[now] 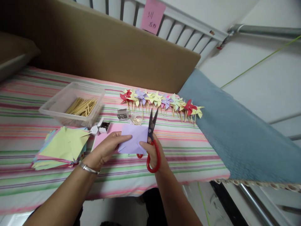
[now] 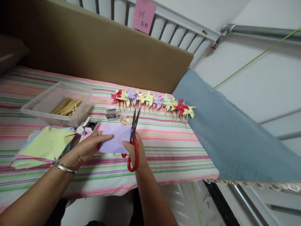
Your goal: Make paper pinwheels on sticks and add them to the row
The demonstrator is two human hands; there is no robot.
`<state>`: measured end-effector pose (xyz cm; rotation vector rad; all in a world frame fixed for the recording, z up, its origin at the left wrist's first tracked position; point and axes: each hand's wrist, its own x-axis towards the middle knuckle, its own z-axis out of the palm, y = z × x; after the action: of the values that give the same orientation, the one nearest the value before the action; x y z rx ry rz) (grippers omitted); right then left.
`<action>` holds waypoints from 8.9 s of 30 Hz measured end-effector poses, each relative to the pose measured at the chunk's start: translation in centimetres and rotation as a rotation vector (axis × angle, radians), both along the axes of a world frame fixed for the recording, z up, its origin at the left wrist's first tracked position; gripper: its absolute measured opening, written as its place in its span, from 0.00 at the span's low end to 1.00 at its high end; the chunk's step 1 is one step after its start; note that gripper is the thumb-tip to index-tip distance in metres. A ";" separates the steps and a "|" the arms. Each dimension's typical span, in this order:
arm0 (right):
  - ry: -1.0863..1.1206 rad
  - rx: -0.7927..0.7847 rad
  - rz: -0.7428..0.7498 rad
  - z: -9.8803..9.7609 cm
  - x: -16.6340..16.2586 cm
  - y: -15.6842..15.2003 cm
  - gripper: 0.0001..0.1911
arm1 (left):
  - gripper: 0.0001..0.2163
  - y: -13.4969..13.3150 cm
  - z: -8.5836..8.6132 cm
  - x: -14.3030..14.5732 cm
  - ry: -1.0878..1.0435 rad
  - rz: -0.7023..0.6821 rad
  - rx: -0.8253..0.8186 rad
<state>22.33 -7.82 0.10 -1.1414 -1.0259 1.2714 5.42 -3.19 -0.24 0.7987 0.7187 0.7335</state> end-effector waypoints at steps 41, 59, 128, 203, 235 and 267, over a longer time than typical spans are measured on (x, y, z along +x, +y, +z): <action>-0.467 -0.347 0.336 1.5 -2.3 -2.1 0.16 | 0.09 2.6 0.7 -4.1 -0.020 0.560 0.015; -0.455 -0.316 0.324 1.3 -2.8 -1.9 0.15 | 0.11 2.4 0.8 -3.8 -0.065 0.536 -0.032; -0.106 -0.002 -0.178 -0.2 0.3 0.3 0.19 | 0.12 -0.8 -0.1 1.4 -0.067 0.183 -0.090; -0.536 -0.292 0.478 1.4 -0.7 -1.8 0.12 | 0.16 2.7 0.9 -5.0 0.251 0.463 0.139; -1.057 -0.157 0.259 0.0 6.4 -4.2 0.19 | 0.19 2.8 2.3 -5.5 0.058 0.611 0.074; 0.213 -0.010 -0.089 0.5 -5.8 5.1 0.11 | 0.09 2.2 0.7 -2.5 -0.276 0.433 0.083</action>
<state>16.51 -2.75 0.64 -1.0226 -0.8037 1.2974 2.93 -1.01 0.41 0.6038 0.6178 1.2451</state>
